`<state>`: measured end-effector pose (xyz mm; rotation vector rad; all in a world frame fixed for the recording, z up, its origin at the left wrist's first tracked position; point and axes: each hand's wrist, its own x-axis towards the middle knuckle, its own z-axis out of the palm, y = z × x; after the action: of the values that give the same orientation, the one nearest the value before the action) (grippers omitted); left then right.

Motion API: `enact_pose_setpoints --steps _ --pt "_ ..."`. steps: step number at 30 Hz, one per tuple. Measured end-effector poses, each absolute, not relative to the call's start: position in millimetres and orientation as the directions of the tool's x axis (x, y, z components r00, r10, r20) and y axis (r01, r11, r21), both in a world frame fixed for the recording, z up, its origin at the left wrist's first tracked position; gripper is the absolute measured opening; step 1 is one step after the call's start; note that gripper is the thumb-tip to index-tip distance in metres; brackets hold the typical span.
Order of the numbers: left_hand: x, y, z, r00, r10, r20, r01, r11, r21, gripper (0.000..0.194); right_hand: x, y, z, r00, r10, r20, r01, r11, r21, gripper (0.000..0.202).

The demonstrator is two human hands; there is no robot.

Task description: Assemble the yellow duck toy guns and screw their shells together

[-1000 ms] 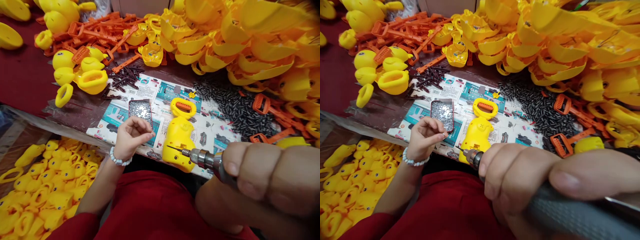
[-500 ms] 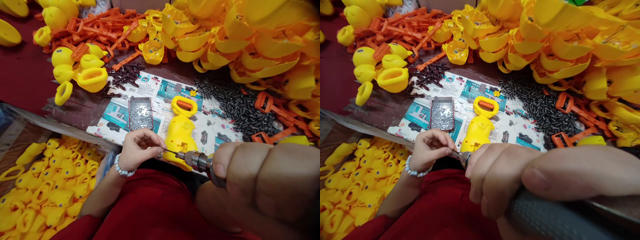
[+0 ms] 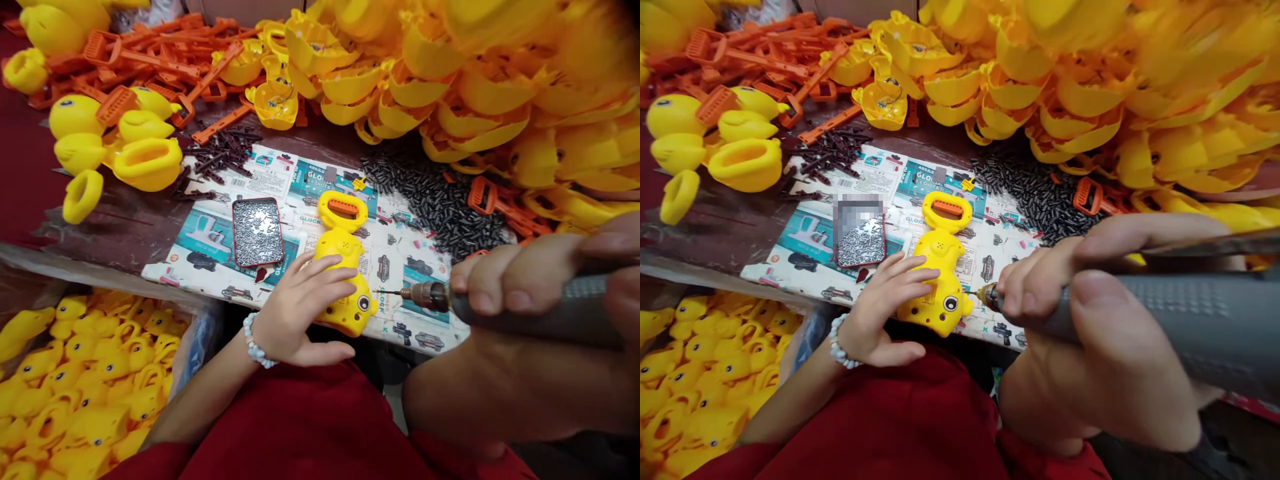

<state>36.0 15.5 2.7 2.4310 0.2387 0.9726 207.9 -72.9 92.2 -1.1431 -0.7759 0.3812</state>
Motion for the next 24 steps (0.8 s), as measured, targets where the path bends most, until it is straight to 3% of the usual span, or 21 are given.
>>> enact_pose_setpoints --steps 3,7,14,24 --pt "50 13 -7 0.753 0.321 0.575 -0.017 -0.863 0.504 0.059 196 -63 95 0.756 0.571 0.320 0.104 0.379 -0.920 0.009" --pt "63 10 -17 0.691 0.367 0.623 -0.033 -0.845 0.534 0.054 200 -52 72 0.679 0.658 0.326 -0.037 0.474 -0.880 0.013" --pt "69 9 -15 0.612 0.443 0.655 -0.034 -0.813 0.581 0.037 206 -48 52 0.634 0.718 0.287 -0.129 0.464 -0.876 0.014" --pt "63 -2 -7 0.661 0.444 0.604 -0.017 -0.796 0.605 0.028 203 -61 56 0.638 0.709 0.302 -0.108 0.470 -0.876 0.011"
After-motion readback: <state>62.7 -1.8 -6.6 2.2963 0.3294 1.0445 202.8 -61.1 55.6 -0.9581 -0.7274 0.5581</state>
